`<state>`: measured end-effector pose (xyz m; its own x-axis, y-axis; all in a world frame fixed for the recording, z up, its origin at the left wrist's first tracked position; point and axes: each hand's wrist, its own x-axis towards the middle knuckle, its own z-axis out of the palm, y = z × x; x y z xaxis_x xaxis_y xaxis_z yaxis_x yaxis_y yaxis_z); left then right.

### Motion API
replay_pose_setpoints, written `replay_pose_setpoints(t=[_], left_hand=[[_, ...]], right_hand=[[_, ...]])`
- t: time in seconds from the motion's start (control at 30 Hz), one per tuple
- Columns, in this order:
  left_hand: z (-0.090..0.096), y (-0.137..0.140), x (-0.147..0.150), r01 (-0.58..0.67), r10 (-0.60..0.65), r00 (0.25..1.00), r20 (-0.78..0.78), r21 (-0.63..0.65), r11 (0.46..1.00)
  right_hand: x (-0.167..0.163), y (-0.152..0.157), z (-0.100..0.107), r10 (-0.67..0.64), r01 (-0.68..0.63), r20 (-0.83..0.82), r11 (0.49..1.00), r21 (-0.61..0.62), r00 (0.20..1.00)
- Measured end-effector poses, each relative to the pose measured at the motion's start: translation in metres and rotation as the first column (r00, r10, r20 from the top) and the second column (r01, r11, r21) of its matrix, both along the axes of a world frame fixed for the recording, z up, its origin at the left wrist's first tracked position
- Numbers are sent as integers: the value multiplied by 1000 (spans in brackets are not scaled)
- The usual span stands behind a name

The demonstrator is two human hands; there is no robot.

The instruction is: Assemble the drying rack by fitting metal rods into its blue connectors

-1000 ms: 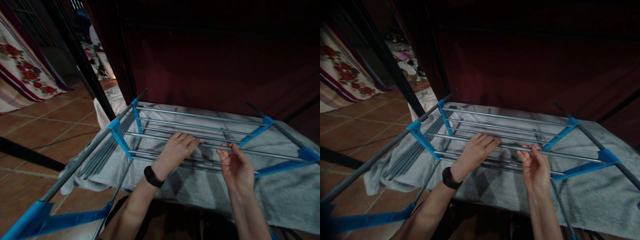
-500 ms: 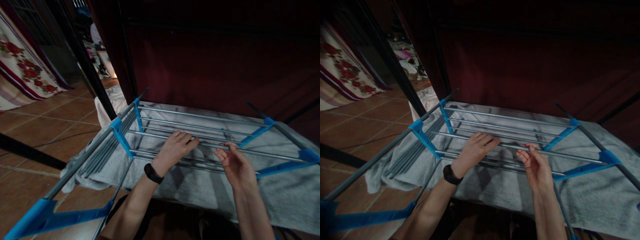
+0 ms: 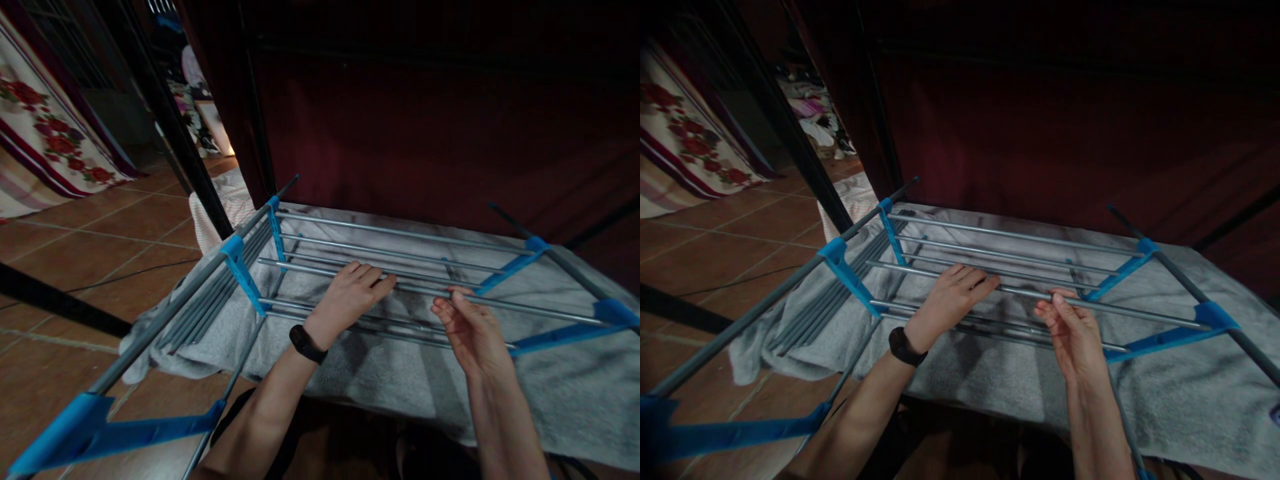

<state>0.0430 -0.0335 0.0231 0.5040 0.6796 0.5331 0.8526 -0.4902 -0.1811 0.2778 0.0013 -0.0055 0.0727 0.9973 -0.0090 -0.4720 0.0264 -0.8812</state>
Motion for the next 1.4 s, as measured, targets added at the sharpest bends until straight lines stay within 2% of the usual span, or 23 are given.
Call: replay_pose_setpoints(t=[0.5,0.9,1.1,1.4], left_hand=[[-13,7,-13,-48,50,997,58,-32,998],[-20,13,-13,-23,22,991,133,6,1000],[-23,15,-12,-31,33,993,111,-15,999],[-34,21,-16,-23,34,987,157,-70,997]], right_hand=[[-1,2,-2,-3,3,-24,1000,-28,1000],[-1,3,-4,15,-16,-33,999,-42,999],[-2,3,-6,63,-63,3,997,-46,998],[-4,7,-12,34,-34,16,998,-45,999]])
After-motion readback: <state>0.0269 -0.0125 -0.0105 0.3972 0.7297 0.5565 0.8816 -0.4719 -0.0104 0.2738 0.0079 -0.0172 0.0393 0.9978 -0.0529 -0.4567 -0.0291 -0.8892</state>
